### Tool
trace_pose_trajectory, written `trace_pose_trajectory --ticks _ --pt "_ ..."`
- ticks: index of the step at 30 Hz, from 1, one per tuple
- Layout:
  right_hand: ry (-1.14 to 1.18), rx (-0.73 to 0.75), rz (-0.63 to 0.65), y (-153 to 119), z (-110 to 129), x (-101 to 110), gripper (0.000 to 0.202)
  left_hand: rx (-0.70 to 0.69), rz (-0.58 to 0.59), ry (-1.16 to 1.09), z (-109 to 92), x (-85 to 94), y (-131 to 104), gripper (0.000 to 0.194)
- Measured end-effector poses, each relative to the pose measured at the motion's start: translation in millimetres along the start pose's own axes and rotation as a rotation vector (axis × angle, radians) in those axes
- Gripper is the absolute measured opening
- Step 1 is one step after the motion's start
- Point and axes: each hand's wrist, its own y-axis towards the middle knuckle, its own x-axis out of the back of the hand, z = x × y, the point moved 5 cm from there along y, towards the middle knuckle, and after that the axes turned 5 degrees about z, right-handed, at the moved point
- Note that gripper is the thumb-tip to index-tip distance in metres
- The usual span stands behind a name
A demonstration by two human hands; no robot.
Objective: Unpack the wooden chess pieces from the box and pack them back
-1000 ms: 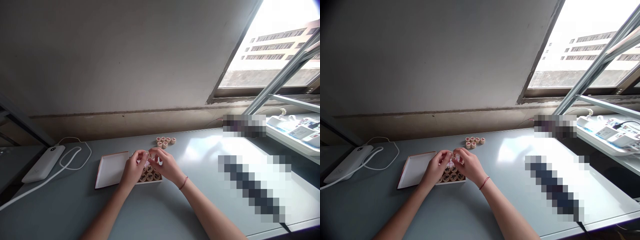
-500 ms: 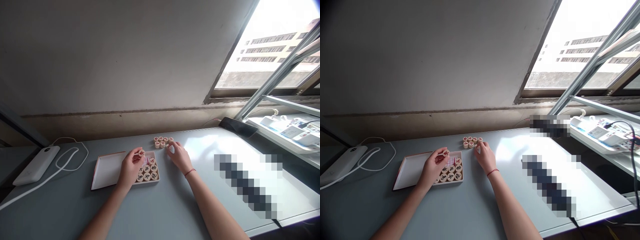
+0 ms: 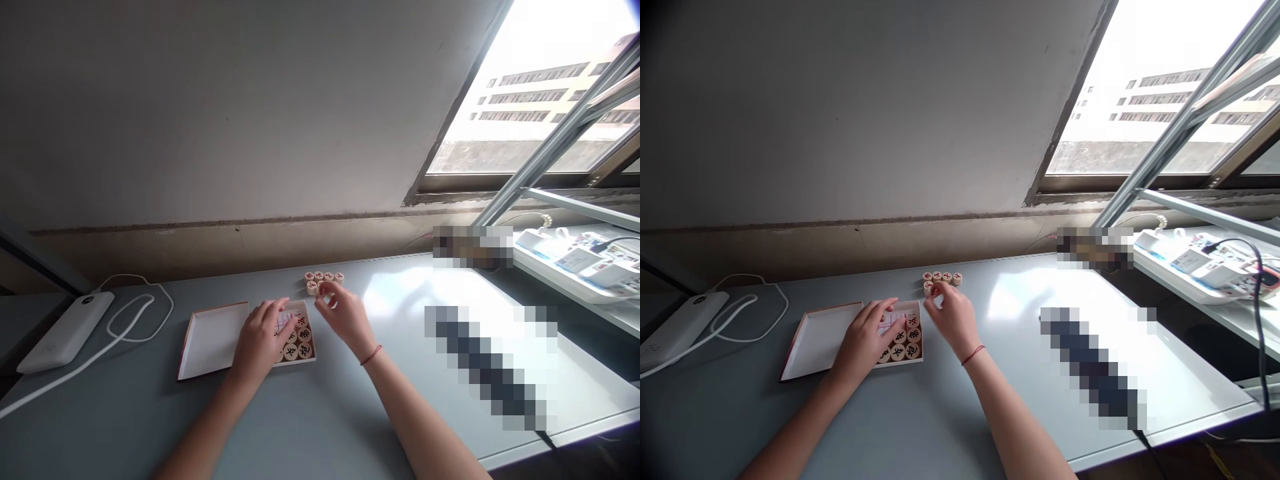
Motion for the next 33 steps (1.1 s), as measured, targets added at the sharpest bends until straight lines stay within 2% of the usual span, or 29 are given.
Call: trace_pose_trajectory --ticks 2,5,8,12,14,33 --pt "-0.156 -0.070 -0.057 7.5 -24.2 7.4 0.016 0.034 0.018 0.081 7.9 2.7 0.7 0.026" --pt "-0.272 -0.118 -0.040 13.5 -49.2 7.7 0.020 0.110 0.073 0.239 25.2 4.6 0.0 0.026" --pt "-0.307 -0.130 0.003 14.7 -59.5 1.3 0.022 0.215 0.157 0.321 41.7 4.1 -1.8 0.025" --pt "-0.321 -0.161 0.034 15.4 -64.7 -5.1 0.026 0.368 0.319 0.251 53.7 -0.8 -3.7 0.029" --pt "-0.320 -0.161 0.033 16.2 -65.8 -6.5 0.026 0.403 0.363 0.204 54.8 -3.1 -3.7 0.031" --pt "-0.309 -0.141 0.013 18.7 -67.1 -12.0 0.020 0.403 0.345 0.159 57.1 -6.0 -3.3 0.029"
